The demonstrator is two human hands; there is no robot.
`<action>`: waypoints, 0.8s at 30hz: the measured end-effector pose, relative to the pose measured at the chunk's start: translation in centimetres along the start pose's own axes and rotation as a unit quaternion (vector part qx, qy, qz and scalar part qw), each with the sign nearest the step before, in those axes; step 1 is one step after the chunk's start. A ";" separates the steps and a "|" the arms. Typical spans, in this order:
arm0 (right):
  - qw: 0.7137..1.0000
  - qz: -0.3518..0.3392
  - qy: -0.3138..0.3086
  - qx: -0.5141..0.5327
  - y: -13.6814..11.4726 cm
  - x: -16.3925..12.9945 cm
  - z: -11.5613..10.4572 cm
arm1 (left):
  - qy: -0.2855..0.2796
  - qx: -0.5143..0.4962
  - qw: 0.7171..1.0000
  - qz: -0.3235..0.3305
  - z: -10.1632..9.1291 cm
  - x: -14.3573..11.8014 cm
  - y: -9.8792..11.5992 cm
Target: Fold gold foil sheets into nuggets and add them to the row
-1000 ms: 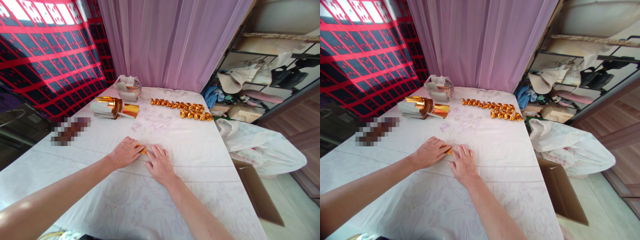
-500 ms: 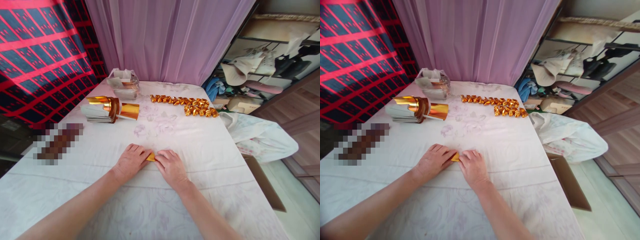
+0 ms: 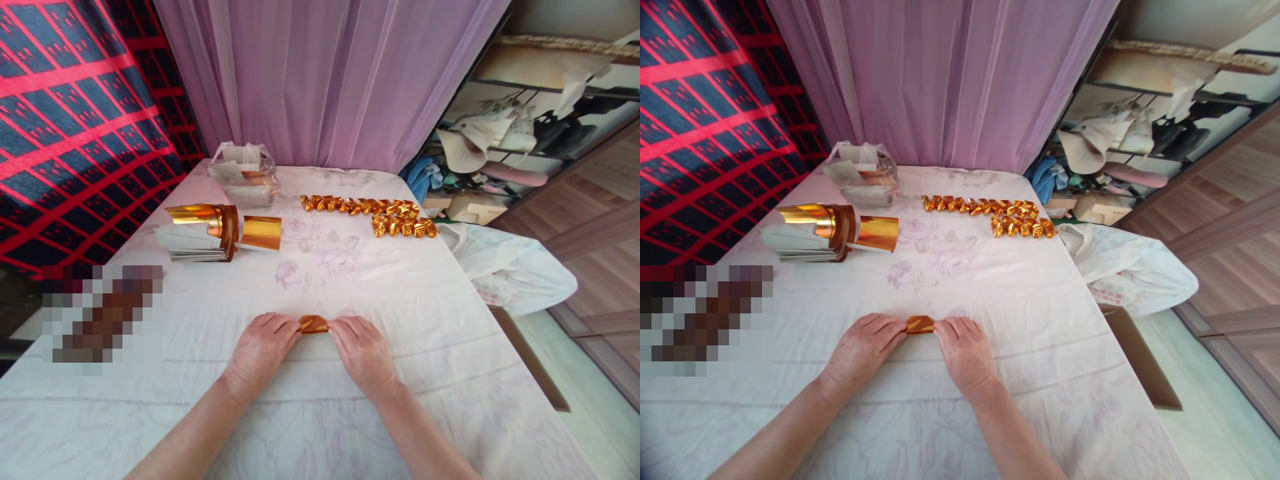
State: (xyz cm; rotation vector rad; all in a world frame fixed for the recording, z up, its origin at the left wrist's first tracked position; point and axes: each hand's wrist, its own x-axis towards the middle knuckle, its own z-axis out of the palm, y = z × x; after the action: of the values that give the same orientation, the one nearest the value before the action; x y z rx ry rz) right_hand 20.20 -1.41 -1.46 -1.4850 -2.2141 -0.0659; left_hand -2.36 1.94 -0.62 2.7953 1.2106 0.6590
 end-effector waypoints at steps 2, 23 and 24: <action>1.000 0.006 -0.003 -0.006 0.1 0.5 0.2 | -0.001 0.024 1.000 -0.017 -0.3 0.5 0.0; 0.952 0.171 0.107 0.229 3.6 8.2 3.6 | 0.066 -0.061 0.972 -0.216 1.9 6.8 -3.6; 0.952 0.167 0.119 0.229 3.6 8.1 3.8 | 0.080 -0.081 0.967 -0.228 2.2 6.8 -3.6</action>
State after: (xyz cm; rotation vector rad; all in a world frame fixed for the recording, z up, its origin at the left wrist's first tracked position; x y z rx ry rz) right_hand 19.55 8.22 -2.33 -1.4676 -1.6216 0.3389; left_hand 0.13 9.51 -0.75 2.2467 1.6647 0.9004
